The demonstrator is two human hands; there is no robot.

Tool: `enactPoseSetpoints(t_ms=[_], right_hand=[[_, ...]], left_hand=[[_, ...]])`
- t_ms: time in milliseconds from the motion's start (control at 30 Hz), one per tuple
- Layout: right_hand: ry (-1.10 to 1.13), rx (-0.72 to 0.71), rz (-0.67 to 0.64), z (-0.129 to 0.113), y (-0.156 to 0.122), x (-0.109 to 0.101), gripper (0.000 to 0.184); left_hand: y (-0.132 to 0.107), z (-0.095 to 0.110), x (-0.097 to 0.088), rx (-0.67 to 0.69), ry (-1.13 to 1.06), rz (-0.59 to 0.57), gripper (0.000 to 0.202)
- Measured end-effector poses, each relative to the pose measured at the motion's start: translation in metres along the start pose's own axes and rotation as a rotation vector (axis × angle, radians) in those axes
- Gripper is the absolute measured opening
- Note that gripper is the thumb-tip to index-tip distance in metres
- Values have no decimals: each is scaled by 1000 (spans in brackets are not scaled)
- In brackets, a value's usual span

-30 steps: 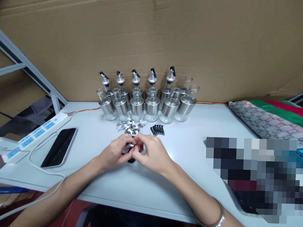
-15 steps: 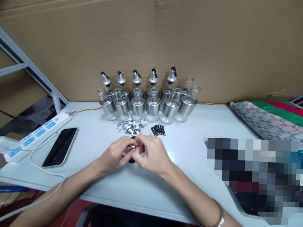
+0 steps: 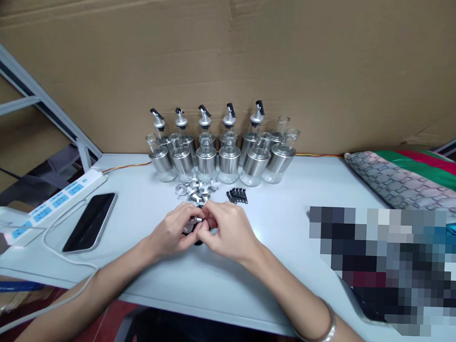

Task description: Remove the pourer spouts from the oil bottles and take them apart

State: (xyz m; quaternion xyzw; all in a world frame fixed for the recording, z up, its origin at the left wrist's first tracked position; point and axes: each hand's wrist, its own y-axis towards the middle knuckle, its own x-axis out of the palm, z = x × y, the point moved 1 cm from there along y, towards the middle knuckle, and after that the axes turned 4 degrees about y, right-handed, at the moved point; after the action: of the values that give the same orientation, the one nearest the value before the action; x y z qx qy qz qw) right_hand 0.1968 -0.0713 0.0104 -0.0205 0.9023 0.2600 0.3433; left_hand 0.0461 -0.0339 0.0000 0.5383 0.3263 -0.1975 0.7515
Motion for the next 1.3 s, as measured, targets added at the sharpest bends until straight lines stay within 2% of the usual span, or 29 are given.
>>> enactPoseSetpoints(t_ms=[367, 567, 833, 1000, 1300], right_hand=[[-28, 34, -113, 2, 0, 0, 7], [6, 14, -87, 1, 0, 0, 8], [264, 98, -121, 3, 0, -4, 10], [211, 94, -162, 4, 1, -5, 17], [55, -2, -142, 2, 1, -5, 28]], left_hand=[[1, 3, -1, 34, 18, -50, 7], [-1, 0, 0, 47, 8, -29, 7], [-2, -6, -1, 1, -33, 34, 10], [-6, -11, 1, -89, -47, 20, 11], [-3, -7, 1, -55, -63, 28, 10]])
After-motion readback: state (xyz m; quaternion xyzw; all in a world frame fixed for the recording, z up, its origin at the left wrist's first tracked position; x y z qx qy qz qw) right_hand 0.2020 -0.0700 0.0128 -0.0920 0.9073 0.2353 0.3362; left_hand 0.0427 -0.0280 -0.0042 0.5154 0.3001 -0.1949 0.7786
